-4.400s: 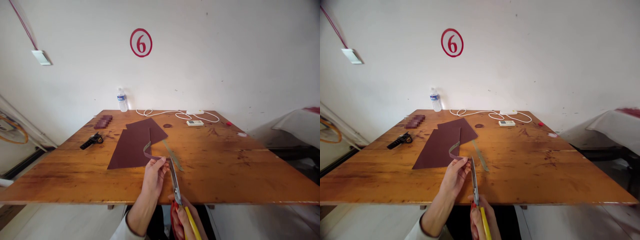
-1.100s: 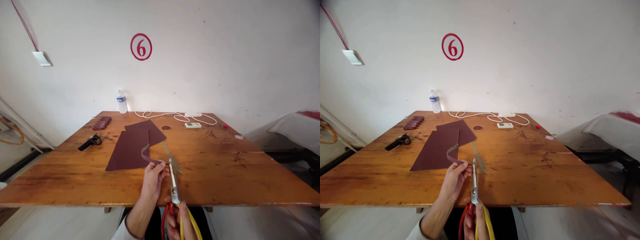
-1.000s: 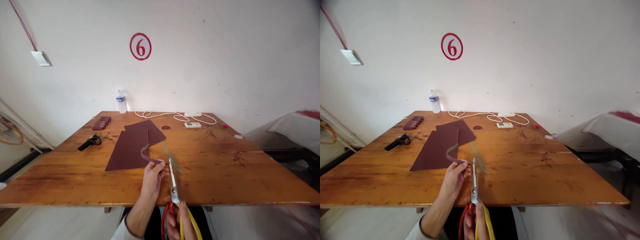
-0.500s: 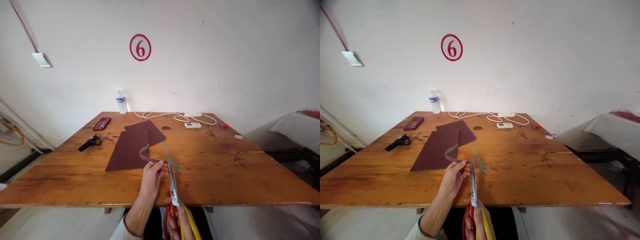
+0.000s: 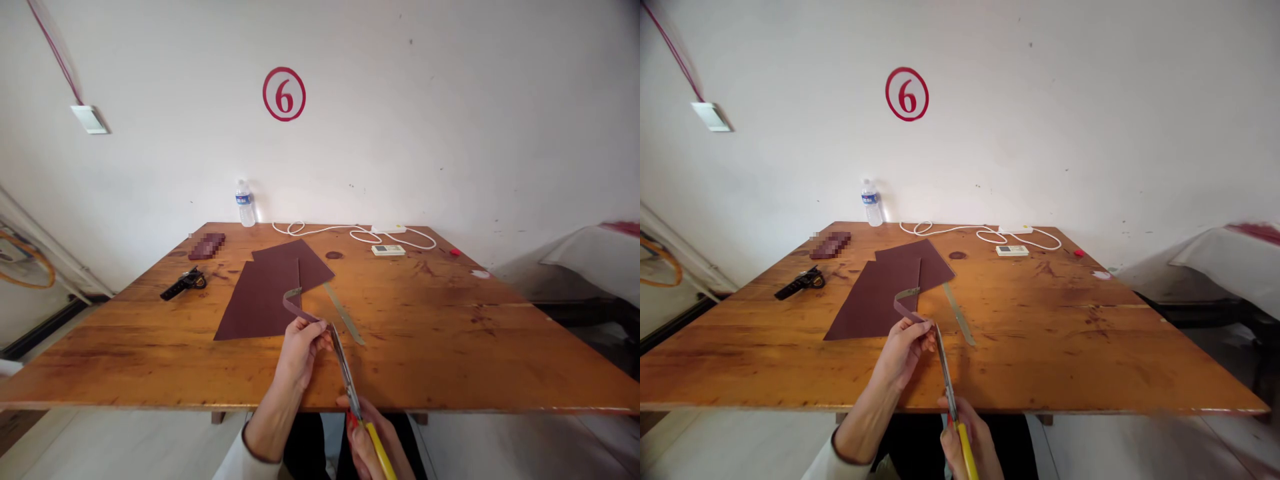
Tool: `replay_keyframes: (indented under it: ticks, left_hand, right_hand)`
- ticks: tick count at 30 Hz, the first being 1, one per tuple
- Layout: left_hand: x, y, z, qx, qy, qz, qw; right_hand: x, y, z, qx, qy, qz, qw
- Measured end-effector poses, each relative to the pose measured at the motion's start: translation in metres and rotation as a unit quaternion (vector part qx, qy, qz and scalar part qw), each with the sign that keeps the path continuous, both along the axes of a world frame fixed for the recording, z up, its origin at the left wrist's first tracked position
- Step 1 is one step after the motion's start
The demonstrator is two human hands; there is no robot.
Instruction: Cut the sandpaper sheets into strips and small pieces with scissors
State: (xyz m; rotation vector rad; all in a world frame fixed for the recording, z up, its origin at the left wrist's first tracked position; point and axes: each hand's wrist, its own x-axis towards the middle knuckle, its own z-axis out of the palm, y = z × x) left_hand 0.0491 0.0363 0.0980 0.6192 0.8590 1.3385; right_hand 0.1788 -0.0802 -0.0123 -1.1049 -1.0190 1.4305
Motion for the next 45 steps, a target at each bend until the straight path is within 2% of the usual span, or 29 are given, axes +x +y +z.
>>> replay_keyframes:
  ticks: [5,8,17,22,33,45]
  left_hand:
    - [-0.001,-0.001,0.0,0.0,0.011,0.002,1.0]
    - [-0.001,-0.001,0.001,-0.003,0.013,0.004,1.0]
    - [-0.001,-0.001,0.001,-0.005,0.017,0.0,1.0]
    - [-0.001,0.0,0.001,-0.005,0.017,-0.005,1.0]
    - [-0.001,0.0,-0.001,-0.002,0.014,-0.009,1.0]
    - [-0.001,0.001,-0.001,0.002,0.01,-0.014,1.0]
  right_hand:
    - [0.001,0.004,-0.028,-0.004,-0.033,-0.024,0.999]
    - [0.001,0.003,-0.035,-0.005,-0.03,-0.034,0.999]
    - [0.002,0.001,-0.025,-0.006,-0.017,-0.009,1.0]
    - [0.0,-0.003,-0.019,-0.003,-0.028,-0.017,0.999]
    - [-0.002,0.003,-0.023,-0.056,0.035,-0.015,0.998]
    - [-0.001,0.002,-0.022,-0.044,0.022,-0.029,0.998]
